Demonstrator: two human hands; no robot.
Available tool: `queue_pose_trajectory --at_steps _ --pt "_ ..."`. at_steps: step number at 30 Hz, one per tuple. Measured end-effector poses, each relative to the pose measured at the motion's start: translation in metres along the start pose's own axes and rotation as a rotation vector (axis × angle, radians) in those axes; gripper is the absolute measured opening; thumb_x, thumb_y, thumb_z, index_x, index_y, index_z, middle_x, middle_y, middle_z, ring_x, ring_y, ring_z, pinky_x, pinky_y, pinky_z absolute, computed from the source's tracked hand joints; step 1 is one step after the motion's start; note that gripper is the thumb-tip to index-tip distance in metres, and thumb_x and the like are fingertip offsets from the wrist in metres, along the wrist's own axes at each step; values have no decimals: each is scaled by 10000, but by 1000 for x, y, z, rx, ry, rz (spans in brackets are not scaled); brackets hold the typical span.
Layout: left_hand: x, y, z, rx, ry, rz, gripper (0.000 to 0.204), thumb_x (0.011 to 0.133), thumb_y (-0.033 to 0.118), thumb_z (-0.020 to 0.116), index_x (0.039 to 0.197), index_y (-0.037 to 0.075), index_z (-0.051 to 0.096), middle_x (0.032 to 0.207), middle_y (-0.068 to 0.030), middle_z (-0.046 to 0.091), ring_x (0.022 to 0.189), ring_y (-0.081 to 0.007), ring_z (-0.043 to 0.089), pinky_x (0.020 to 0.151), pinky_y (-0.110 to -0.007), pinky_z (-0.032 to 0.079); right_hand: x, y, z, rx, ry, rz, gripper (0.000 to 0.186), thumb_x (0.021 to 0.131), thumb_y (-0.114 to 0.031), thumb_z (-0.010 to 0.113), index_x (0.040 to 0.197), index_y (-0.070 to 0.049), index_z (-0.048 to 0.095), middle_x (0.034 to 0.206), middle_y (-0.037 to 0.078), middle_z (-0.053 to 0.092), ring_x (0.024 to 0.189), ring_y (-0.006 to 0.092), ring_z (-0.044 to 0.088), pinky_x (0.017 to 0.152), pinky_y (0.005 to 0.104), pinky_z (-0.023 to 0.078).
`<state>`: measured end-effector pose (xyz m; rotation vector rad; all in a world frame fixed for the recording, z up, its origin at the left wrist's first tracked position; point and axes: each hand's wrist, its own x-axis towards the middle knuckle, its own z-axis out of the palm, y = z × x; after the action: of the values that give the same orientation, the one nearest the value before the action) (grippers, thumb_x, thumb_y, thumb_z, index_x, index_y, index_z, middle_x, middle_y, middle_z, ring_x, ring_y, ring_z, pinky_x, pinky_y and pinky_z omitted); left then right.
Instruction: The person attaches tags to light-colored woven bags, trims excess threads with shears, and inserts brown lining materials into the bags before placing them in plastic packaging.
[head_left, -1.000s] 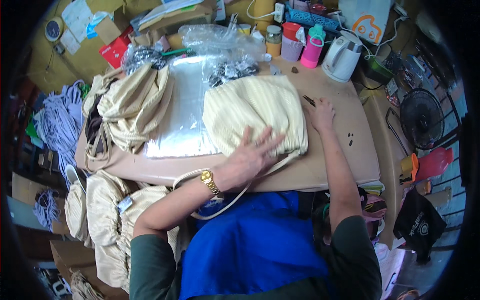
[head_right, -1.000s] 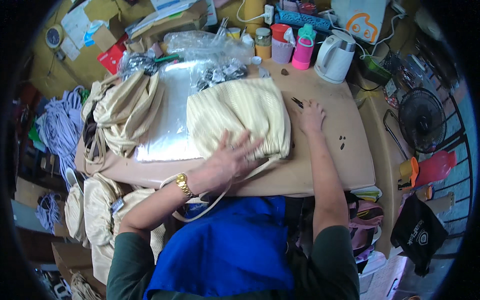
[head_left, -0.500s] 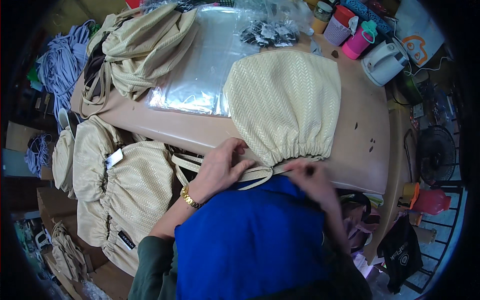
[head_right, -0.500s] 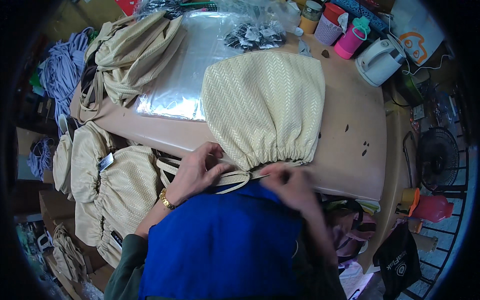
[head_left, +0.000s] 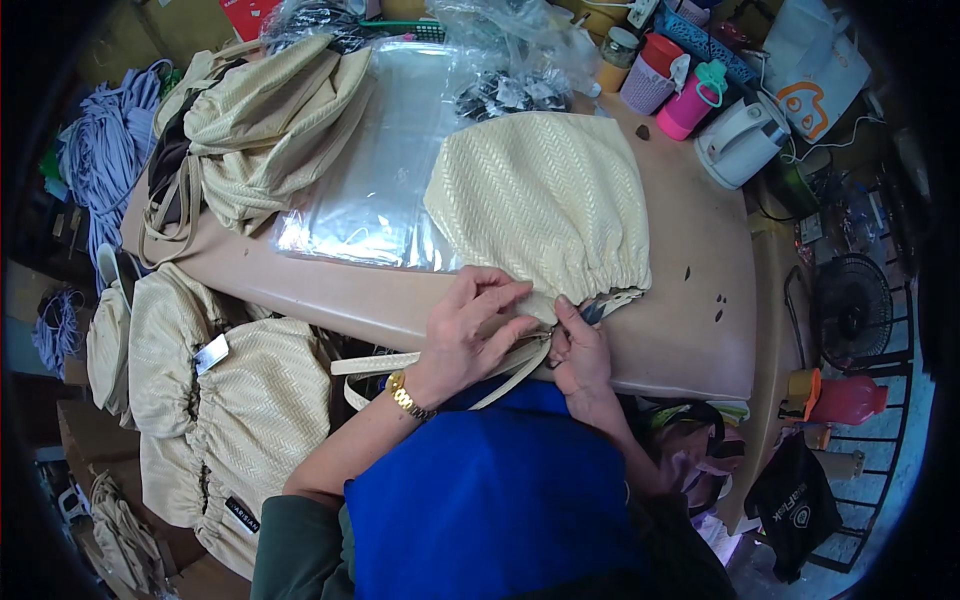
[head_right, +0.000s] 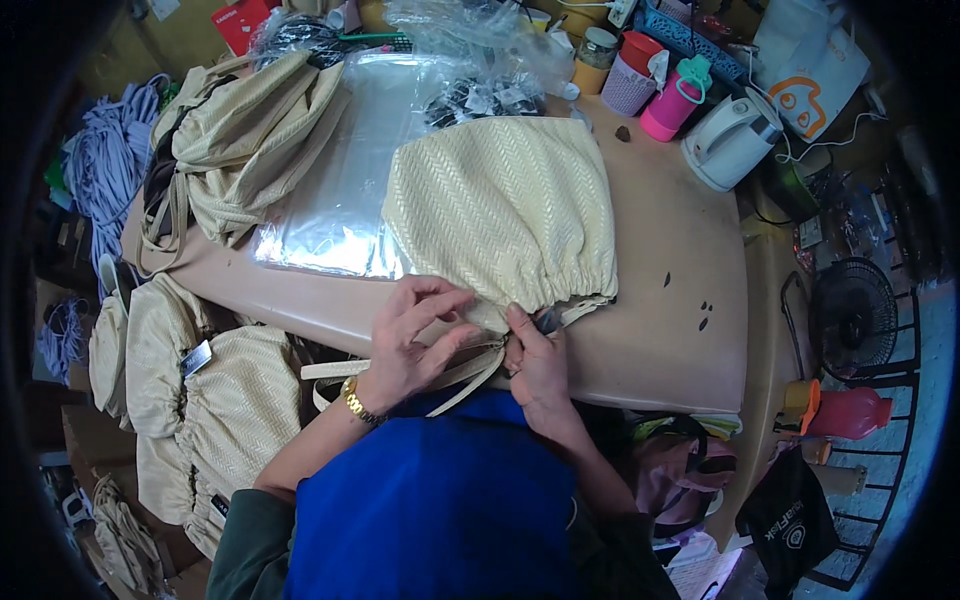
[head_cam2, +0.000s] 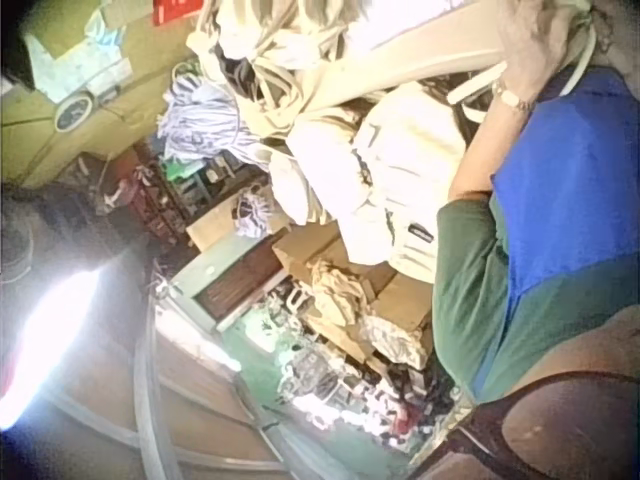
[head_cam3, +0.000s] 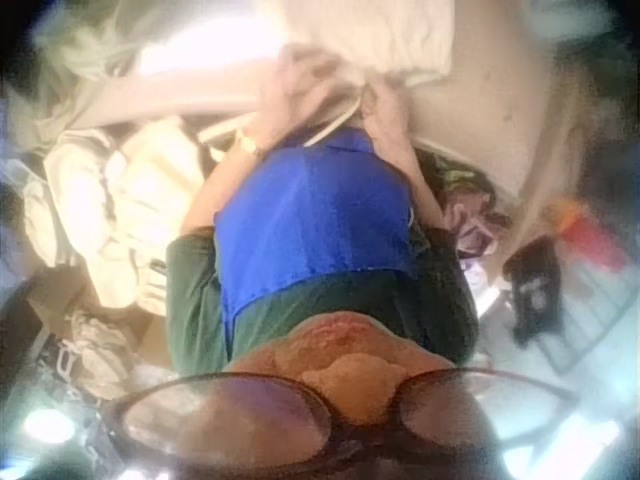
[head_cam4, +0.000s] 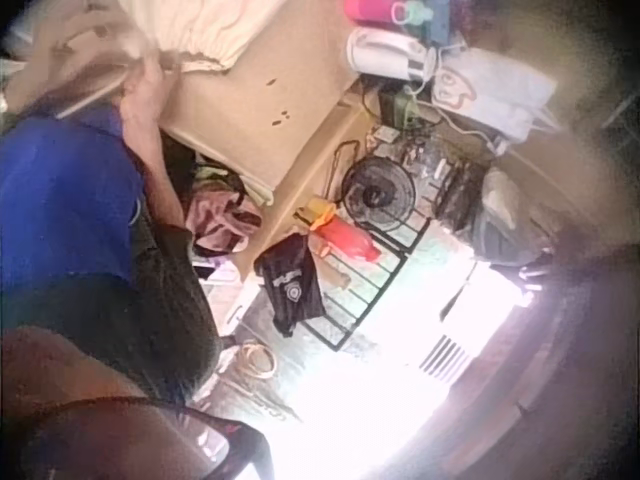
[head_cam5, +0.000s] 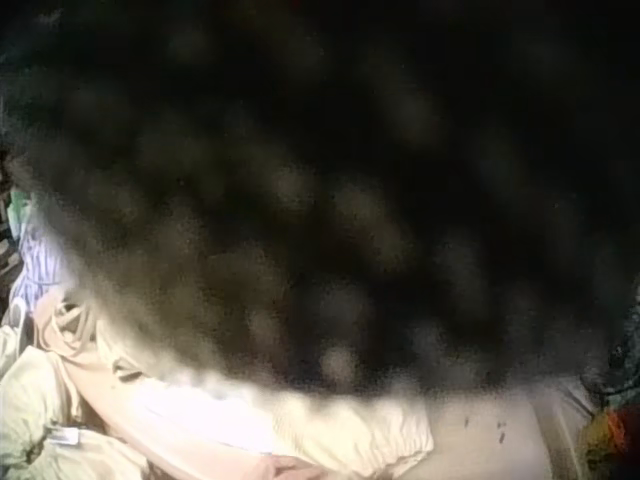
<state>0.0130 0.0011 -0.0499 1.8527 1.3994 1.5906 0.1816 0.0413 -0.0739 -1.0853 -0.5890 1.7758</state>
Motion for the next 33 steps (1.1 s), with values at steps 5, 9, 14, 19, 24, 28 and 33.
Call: queue_pose_trajectory --at_steps 5,9,14,19,24,28,33 --pt "0 -13 19 11 22 -91 356 741 55 811 1077 -6 713 1021 -119 617 861 -217 639 716 -310 547 3 1 1 -41 -33 12 166 936 -199 676 812 -152 576 544 -59 442 404 62 342 389 253 278" --pt "-10 -25 34 -106 96 -231 264 751 31 792 1004 2 725 907 -105 646 795 -209 647 675 -304 532 7 7 -13 -65 -154 -1 133 938 -179 670 854 -129 581 572 -52 465 431 65 370 405 253 302" --pt "-15 -32 28 33 102 -91 83 791 -7 735 858 16 692 818 -108 642 746 -218 643 634 -310 511 -4 -15 -41 -1239 -263 -300 246 903 -114 676 1093 -8 563 844 53 582 708 170 577 649 314 489" --pt "-24 -23 21 -36 115 -215 49 808 5 722 837 10 683 826 -113 633 746 -232 640 643 -312 504 -47 -82 -20 -1414 -405 -577 398 853 -59 673 1222 16 541 1090 150 537 933 304 596 821 376 499" --pt "-28 -14 26 -153 135 -239 49 811 20 724 838 6 685 817 -114 607 740 -246 603 659 -326 484 -43 -64 -9 -1402 -236 -868 352 807 -43 706 1150 -35 626 1012 122 545 889 277 617 749 367 503" --pt "-21 -8 24 -60 107 -179 68 796 30 738 819 16 675 763 -102 561 720 -255 547 639 -346 440 -36 -45 -1 -1401 -200 -946 317 775 -33 730 1082 -55 655 929 86 552 819 254 622 698 376 499" --pt "-22 -6 24 16 73 -120 104 767 41 757 790 39 656 736 -90 534 708 -259 515 626 -361 403 -29 -33 -4 -1296 -172 -900 287 781 14 748 1048 -11 646 928 95 556 753 201 631 672 290 549"
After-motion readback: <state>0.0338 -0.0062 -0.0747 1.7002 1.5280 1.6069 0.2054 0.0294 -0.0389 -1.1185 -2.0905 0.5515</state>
